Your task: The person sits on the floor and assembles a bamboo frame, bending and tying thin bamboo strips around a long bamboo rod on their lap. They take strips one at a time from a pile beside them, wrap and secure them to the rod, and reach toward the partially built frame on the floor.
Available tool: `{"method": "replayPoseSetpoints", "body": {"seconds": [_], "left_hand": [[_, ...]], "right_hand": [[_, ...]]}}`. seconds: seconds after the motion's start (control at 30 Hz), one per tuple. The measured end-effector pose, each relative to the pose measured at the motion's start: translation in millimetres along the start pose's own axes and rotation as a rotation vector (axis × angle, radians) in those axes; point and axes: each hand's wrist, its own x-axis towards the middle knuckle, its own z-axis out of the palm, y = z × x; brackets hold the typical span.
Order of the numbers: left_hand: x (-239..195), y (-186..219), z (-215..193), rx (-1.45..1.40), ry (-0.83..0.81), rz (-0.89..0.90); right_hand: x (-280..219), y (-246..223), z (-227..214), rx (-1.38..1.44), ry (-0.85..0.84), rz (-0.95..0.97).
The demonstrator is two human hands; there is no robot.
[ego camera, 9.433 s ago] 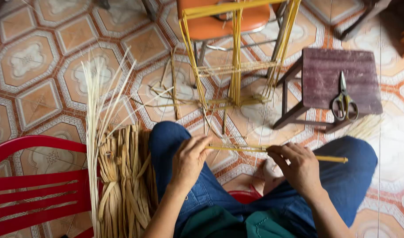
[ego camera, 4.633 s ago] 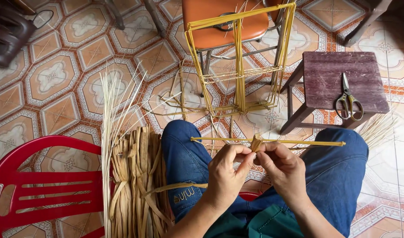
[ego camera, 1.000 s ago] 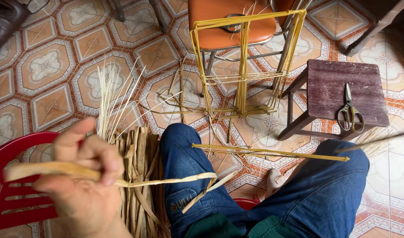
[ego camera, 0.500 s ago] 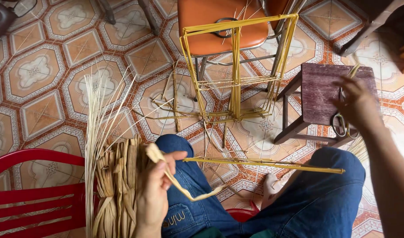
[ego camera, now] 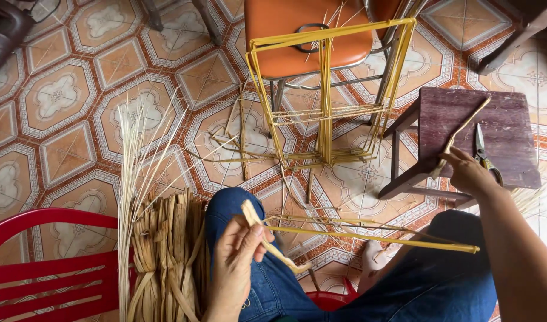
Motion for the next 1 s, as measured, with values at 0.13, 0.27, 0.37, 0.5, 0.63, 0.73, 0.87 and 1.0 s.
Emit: {"method": "replayPoseSetpoints", "body": {"seconds": [0.13,0.27,0.37,0.5,0.63,0.73,0.87,1.0], "left_hand": [[5,-15,13,-0.017,-0.087,0.027],[8,-29,38,0.033,-0.183,0.124],[1,-34,66,-0.105,-0.322,0.031],[-17,-18,87,-0.074,-0.375,0.234],[-23,-15,82,0.133,-0.395,0.392],[-18,-14,62,0.228,-0.297,0.421],[-2,-19,9,0.297,-0.004,0.416],[6,-27,-34,0.274,0.042,0.381]], "right_hand": [[-35,-28,-31,0.219,0.167,0.057],[-151,-135,-99,0.784,0.726,-0.205],[-249,-223,-109,0.797,0.575,-0.22],[-278,-258,-62,0.976,0.321,-0.602],[-283,-240,-15,1.15,0.038,-0.203],[-302,-182,-26,1.121,0.151,-0.116],[-323,-121,-62,1.061,0.376,0.079],[-319,-97,-60,0.85,0.504,-0.013]]}}
